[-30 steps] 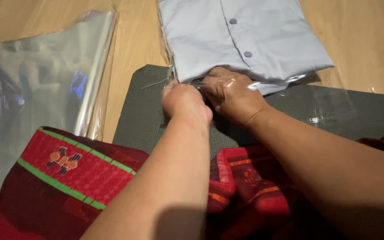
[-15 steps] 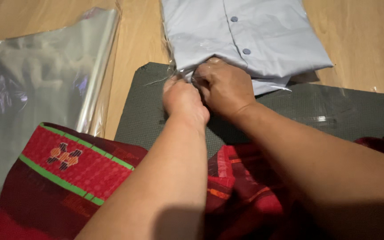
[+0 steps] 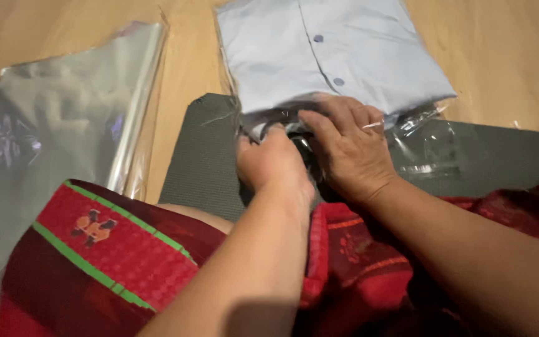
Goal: The person folds and places button-up shirts into plastic bags while sitting on the floor.
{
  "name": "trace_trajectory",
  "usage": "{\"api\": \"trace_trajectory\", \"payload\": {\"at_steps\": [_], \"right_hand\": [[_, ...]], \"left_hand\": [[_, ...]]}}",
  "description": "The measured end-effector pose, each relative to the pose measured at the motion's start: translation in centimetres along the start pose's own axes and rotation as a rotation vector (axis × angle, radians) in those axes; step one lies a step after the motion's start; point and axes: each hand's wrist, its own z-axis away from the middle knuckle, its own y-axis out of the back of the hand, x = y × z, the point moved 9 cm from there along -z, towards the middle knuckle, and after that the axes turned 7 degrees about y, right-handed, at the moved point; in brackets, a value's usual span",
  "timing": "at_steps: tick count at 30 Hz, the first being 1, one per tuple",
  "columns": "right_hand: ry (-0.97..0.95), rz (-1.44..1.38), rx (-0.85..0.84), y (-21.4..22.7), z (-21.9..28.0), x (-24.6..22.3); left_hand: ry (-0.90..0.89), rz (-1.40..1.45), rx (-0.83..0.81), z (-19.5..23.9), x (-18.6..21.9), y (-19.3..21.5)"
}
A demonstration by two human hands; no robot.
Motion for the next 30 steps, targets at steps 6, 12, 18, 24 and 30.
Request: {"api": "trace_trajectory", "payload": {"at_steps": [6,12,18,24,30], "right_hand": [[-0.168,-0.035,-0.041,-0.3,0.4,2.9],[-0.251,-0.16,-0.221,-6.1,0.9,6.2],[-0.305,-0.466,-0.123,-2.1,-0.1,5.7],[-0.113,-0.316,-0.345,-4.9,2.5,4.6],[-0.218,-0.401,-0.496,-2.9,0.0,2.9]], "left_hand": [[-0.035,-0.326,0.21,-3.3,-0.3,2.1],[0.127,0.467,-0.04,-3.0,-1.9,-0.4],[0.202,0.114,0.298,-1.5,-0.2,2.7],[0.19,0.166,0.057,-3.5,-2.5,-0.2],[0.006,-0.017,0.01,1.4,-1.5,0.9]]}}
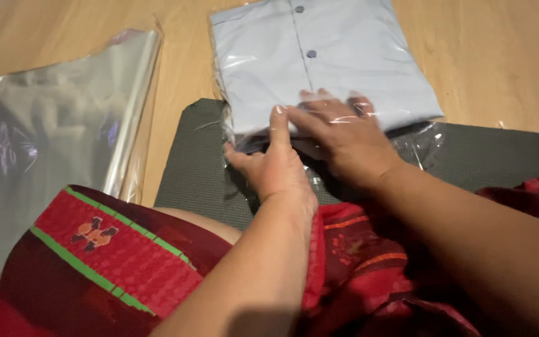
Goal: The person folds and places button-up shirts into plastic bags while sitting on the floor.
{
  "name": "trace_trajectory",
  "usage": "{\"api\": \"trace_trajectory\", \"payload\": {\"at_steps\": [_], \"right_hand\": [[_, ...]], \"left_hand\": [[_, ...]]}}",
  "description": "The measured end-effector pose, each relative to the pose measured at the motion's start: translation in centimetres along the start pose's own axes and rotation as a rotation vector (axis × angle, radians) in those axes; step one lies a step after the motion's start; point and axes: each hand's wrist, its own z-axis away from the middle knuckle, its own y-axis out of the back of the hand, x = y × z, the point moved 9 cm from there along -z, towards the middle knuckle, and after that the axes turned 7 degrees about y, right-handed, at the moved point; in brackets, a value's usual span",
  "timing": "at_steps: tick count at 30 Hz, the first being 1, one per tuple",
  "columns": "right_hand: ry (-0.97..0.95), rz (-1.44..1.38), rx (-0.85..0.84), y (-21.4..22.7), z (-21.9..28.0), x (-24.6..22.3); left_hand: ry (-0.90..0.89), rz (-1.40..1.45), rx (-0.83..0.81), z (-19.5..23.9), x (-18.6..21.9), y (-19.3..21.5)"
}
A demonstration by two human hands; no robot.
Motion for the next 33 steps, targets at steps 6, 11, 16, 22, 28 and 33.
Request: {"api": "trace_trajectory", "payload": {"at_steps": [6,11,16,22,28,33], "right_hand": [[0.345,0.14,-0.085,-2.9,0.1,-3.9],[-0.106,0.073,-0.109,0.5,2.2,0.7],[-0.64,0.006,-0.194,-0.2,7.2,10.3],[-0.48,0.085,-0.526,-1.4,9.2,9.5],[-0.696,-0.511,-0.504,8.8,9.6,6.1],[-1.058,-0.394,0.212,11.2,11.2,14.3]], "left_hand": [[0.014,-0.035,0.115,-1.4,0.9,1.3],[0.179,0.186,0.079,-4.1,0.0,0.2],[0.213,0.124,0.009,-3.0,0.1,0.3],[0.153,-0.535,-0.113,-5.1,-0.1,1.1],[-0.104,-0.954,-0.349,0.2,6.4,-0.1],[-0.715,-0.837,0.199,-2.6,13.6,3.2]]}}
